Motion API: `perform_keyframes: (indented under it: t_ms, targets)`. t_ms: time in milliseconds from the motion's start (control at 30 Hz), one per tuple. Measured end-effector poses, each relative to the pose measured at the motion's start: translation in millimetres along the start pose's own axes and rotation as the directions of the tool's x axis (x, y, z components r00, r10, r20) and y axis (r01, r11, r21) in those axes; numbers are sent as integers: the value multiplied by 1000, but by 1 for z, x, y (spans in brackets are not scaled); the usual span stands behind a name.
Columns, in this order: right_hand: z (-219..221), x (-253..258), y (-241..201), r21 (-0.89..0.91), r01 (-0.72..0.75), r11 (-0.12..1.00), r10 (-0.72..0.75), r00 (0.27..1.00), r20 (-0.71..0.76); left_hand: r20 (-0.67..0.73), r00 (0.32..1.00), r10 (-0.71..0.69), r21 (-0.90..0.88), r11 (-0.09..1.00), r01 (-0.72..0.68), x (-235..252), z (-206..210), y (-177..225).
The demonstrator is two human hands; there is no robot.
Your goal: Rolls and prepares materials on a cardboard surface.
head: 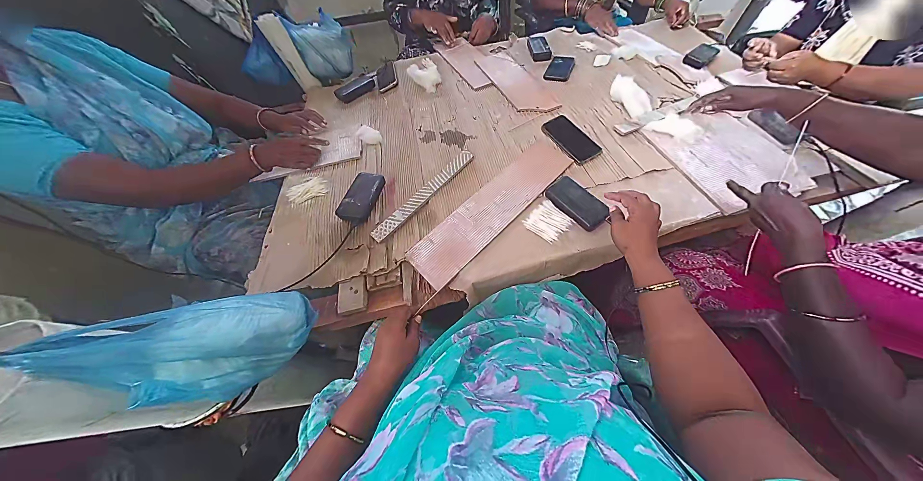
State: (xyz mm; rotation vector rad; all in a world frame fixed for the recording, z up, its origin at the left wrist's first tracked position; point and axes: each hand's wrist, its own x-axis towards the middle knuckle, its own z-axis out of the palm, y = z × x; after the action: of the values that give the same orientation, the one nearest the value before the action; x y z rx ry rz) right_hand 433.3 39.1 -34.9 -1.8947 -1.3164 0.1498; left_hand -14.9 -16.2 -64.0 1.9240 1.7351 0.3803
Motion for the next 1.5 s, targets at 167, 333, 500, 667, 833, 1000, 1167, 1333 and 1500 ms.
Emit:
perform_keyframes:
  t_ms: [167,333,500,667,833,1000,1167,1333,1500]
  targets:
    - [-14,-2,3,69,-102,992,97,993,71,-160,987,7,4,1000,-7,-8,-28,8]
    - [3,0,4,88,50,995,-63,986,153,-532,845,48,-2,998,-58,-22,-93,-15]
    - [19,-5,1,87,132,988,-149,960,236,-724,689,-42,-78,997,-22,-57,-135,-49]
    - [29,-9,-1,51,231,972,-236,935,265,-736,667,-117,-115,992,48,-69,-131,-61]
    - [30,-10,-9,-76,147,986,-117,945,306,-655,754,-53,-117,993,-32,-41,-111,-48]
    - [23,-9,-24,-165,69,984,-6,935,355,-597,800,69,-98,982,-158,3,-90,-26]
    - [24,0,-28,-234,71,970,33,911,412,-453,840,298,70,951,-300,44,-67,-7]
    - [22,28,-29,-222,91,971,22,888,460,-291,914,282,79,959,-271,75,-36,3]
    - [38,50,-20,-198,59,978,16,933,358,-199,957,210,45,978,-206,89,-22,4]
